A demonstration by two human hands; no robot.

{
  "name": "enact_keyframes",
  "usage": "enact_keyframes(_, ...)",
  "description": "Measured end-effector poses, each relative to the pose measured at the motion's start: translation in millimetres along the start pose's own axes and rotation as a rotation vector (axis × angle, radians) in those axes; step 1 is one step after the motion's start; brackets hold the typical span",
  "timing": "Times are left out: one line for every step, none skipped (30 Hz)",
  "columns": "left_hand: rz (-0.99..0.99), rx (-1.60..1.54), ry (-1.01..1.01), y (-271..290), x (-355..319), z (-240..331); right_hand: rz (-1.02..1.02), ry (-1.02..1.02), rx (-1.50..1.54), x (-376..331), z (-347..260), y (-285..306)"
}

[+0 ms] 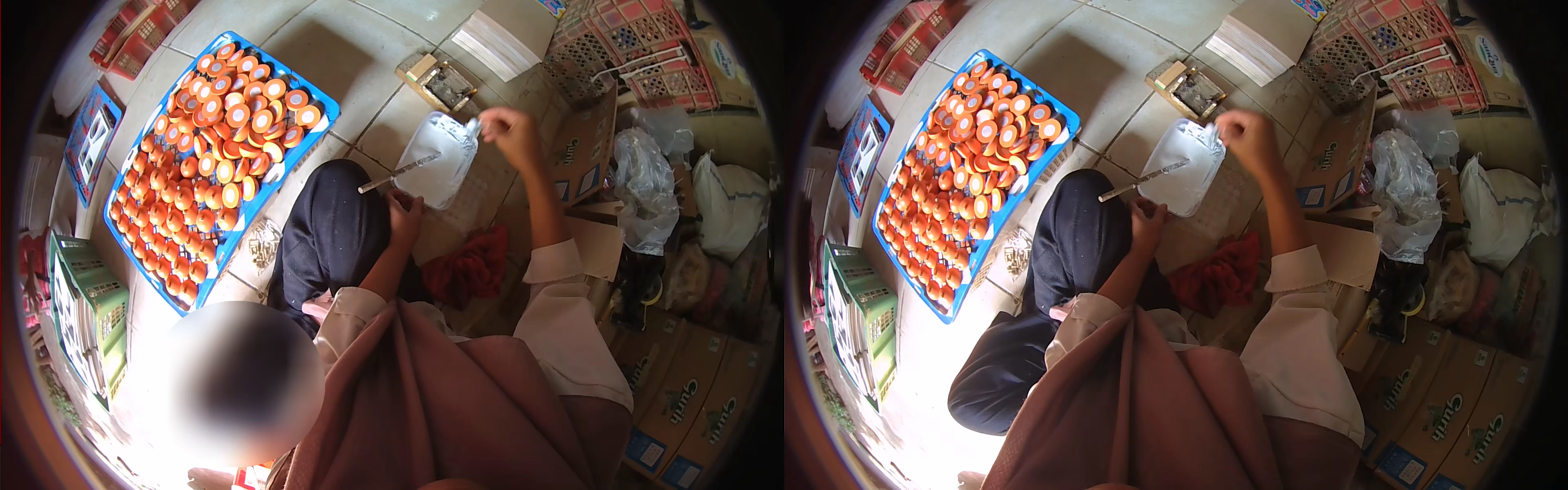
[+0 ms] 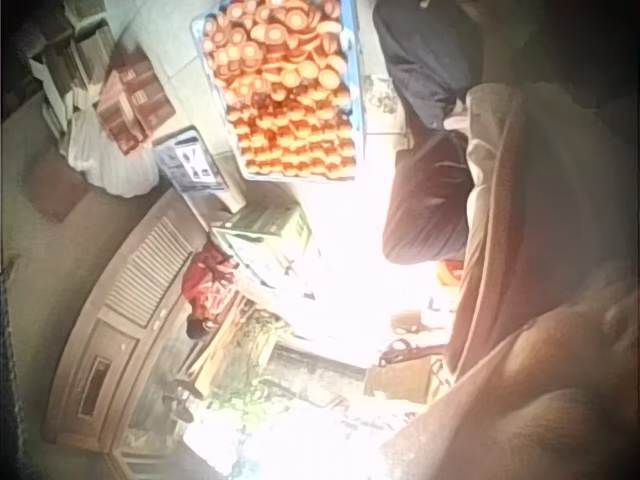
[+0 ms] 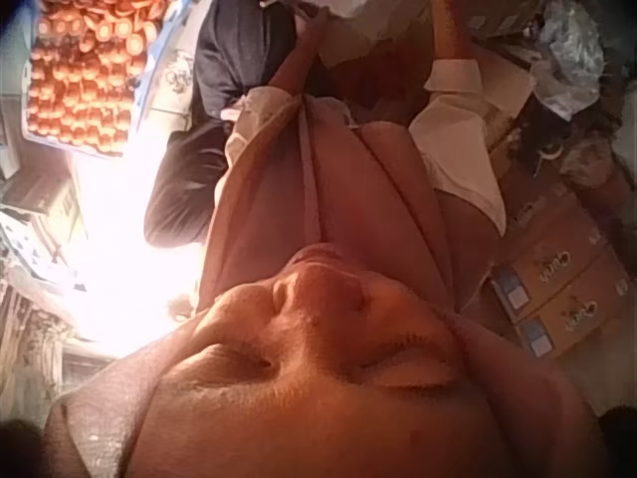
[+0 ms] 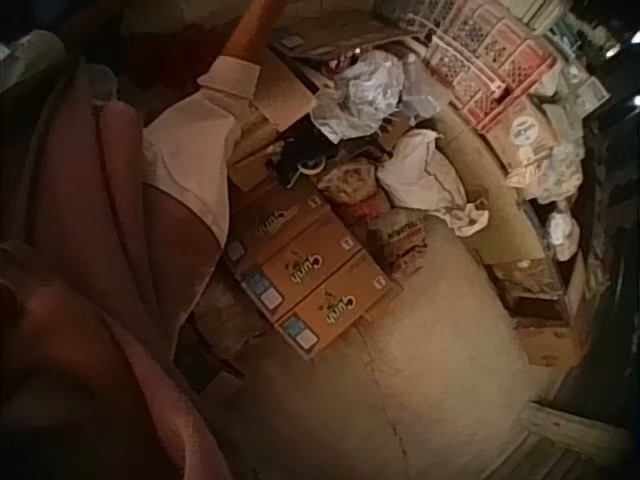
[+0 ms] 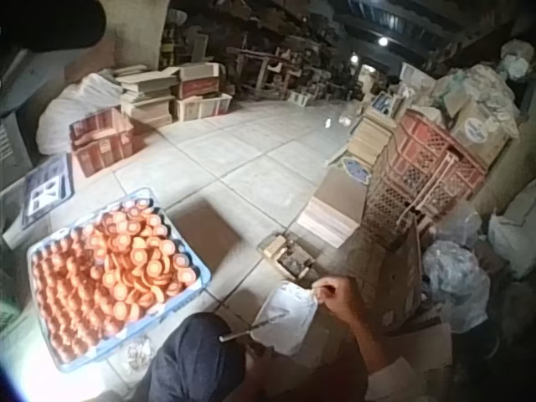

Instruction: Assembling small orange plastic components and applying glue using a brush.

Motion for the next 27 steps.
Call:
enact_keyframes(0.011,0.013,0.033,0.9,-0.3,-2.6,-0.047,0.020,-0.045,-12.7,10.0,-14.6)
enact_keyframes(0.003,-0.015,0.005,0.5,-0.8,-0.4,-0.070,0.103,-0.113,-23.8,15.9,-25.8)
enact_keyframes(0.004,0.004,0.004,0.7,-1.3,-0.8,-0.105,0.144,-0.202,-35.0,24.3,-36.9)
enact_keyframes(0.010,0.029,0.023,1.1,-1.5,-2.5,-0.093,0.186,-0.180,-44.9,28.6,-45.2)
enact_keyframes(0.004,0.022,0.001,0.7,-1.8,-0.8,-0.098,0.248,-0.218,-54.4,31.1,-53.4)
enact_keyframes(0.003,0.018,-0.023,0.4,-1.9,1.1,-0.128,0.255,-0.292,-61.1,36.6,-58.8)
enact_keyframes(0.016,0.039,-0.009,0.9,-1.7,0.2,-0.101,0.314,-0.259,-66.6,34.3,-57.6)
enact_keyframes(0.005,0.009,-0.049,-0.4,-2.1,3.9,-0.188,0.404,-0.428,-75.0,34.6,-64.6)
enact_keyframes(0.013,0.002,-0.053,-0.2,-2.5,5.0,-0.316,0.468,-0.608,-82.2,38.4,-72.8)
enact_keyframes(0.035,0.020,-0.017,0.9,-2.8,3.2,-0.281,0.497,-0.597,-83.0,35.2,-70.3)
enact_keyframes(0.026,-0.007,-0.053,-0.1,-3.6,7.1,-0.378,0.492,-0.655,-86.6,39.0,-73.9)
enact_keyframes(0.032,-0.023,-0.048,-0.1,-4.4,8.0,-0.478,0.490,-0.695,-90.8,42.4,-77.6)
enact_keyframes(0.047,-0.010,-0.005,0.6,-4.7,6.2,-0.478,0.485,-0.714,-90.9,42.7,-77.3)
enact_keyframes(0.038,-0.038,-0.040,0.0,-5.5,10.1,-0.490,0.482,-0.708,-91.7,42.5,-78.2)
enact_keyframes(0.037,-0.006,-0.051,-0.3,-5.8,11.3,-0.524,0.460,-0.706,-93.0,44.0,-80.2)
enact_keyframes(0.050,0.046,-0.038,0.7,-5.6,10.2,-0.504,0.480,-0.703,-93.3,41.7,-80.6)
enact_keyframes(0.037,0.026,-0.062,-0.3,-6.2,12.0,-0.525,0.480,-0.726,-94.7,42.1,-82.5)
enact_keyframes(0.039,-0.018,-0.041,-0.3,-6.1,10.5,-0.583,0.449,-0.769,-97.1,45.6,-85.3)
enact_keyframes(0.045,-0.041,0.000,0.4,-5.6,6.7,-0.549,0.482,-0.749,-96.9,40.9,-85.3)
enact_keyframes(0.044,-0.062,-0.018,0.7,-5.1,6.5,-0.565,0.463,-0.774,-97.4,41.6,-86.1)
enact_keyframes(0.034,-0.048,-0.020,0.3,-4.0,4.2,-0.591,0.442,-0.788,-98.1,42.3,-86.8)
enact_keyframes(0.036,-0.024,-0.005,0.7,-2.9,0.3,-0.582,0.446,-0.800,-97.3,41.0,-86.3)
enact_keyframes(0.026,-0.036,-0.022,0.2,-1.4,-1.1,-0.571,0.446,-0.798,-96.5,39.7,-86.0)
enact_keyframes(0.036,-0.004,-0.062,1.1,0.5,-1.3,-0.559,0.447,-0.797,-95.5,38.9,-84.8)
enact_keyframes(0.057,0.067,-0.037,2.7,2.0,-6.4,-0.560,0.448,-0.798,-94.6,39.2,-84.3)
enact_keyframes(0.046,0.026,-0.103,2.1,2.7,-3.2,-0.567,0.443,-0.761,-93.9,39.4,-84.3)
enact_keyframes(0.045,0.024,-0.081,2.4,3.3,-6.1,-0.594,0.430,-0.732,-94.3,41.3,-84.0)
Point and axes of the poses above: each hand's wrist, its own x-axis towards the middle knuckle, its own y-axis out of the back of the hand, z = x × y, the point moved 7 cm from there along x, towards the middle knuckle, and after that the axes turned 13 degrees about z, right-handed, at the moved point
